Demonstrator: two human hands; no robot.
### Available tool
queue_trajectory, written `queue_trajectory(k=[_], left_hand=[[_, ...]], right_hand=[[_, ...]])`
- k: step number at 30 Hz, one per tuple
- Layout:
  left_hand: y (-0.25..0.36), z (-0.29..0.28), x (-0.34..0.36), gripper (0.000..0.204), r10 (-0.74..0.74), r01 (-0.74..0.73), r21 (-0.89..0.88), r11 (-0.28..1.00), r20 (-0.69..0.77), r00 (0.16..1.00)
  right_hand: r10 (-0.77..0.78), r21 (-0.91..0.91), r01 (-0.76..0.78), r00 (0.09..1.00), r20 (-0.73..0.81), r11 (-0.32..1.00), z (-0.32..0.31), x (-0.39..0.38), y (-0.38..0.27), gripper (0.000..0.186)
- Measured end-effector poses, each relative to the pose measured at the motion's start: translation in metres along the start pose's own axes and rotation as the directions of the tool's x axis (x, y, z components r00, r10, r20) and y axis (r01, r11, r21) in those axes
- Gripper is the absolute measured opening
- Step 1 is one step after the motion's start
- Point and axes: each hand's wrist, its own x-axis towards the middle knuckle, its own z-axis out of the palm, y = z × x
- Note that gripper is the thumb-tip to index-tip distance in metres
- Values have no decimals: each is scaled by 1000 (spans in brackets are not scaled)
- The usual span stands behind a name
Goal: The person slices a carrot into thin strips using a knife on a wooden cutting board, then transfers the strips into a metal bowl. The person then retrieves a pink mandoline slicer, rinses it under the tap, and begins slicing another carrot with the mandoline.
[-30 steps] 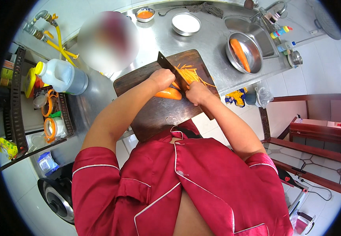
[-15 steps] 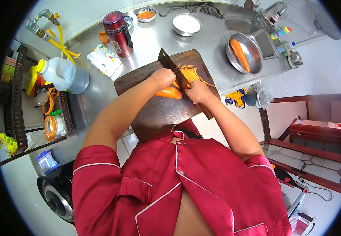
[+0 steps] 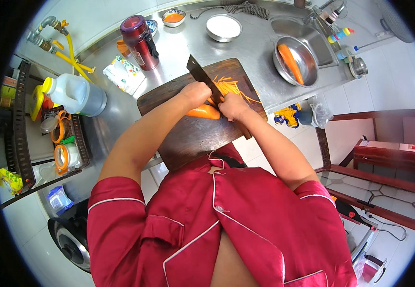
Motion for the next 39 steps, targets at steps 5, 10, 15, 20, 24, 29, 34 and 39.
queue_trajectory(k=[5, 10, 15, 20, 24, 29, 34, 39], left_hand=[[1, 3, 0, 17, -20, 20, 22, 1000, 14, 1000], [1, 3, -1, 17, -1, 1, 30, 1000, 2, 1000], [2, 2, -1, 17, -6, 6, 37, 999, 18, 1000], [1, 2, -2, 16, 3, -3, 37, 999, 8, 1000], [2, 0, -1, 16, 4, -4, 32, 999, 16, 1000], [1, 0, -3, 14, 3, -3, 29, 1000, -19, 1000], [-3, 10, 0, 14, 39, -37, 31, 999, -65, 997], [0, 6, -1, 15, 28, -26, 44, 999, -40, 999]], right_hand=[[7, 52, -6, 999, -33, 999, -2, -13, 7, 26], [21, -15, -21, 1000, -7, 1000, -7, -18, 6, 28], [32, 15, -33, 999, 26, 999, -8, -12, 9, 27], [48, 9, -48, 997, 61, 999, -7, -10, 6, 27], [29, -25, -27, 999, 42, 999, 1, 4, 1, 31], [-43, 81, 43, 999, 0, 996, -1, 6, 4, 31], [-4, 77, 4, 1000, -1, 997, -7, -10, 6, 27], [5, 85, -9, 999, 43, 996, -5, -4, 11, 31]])
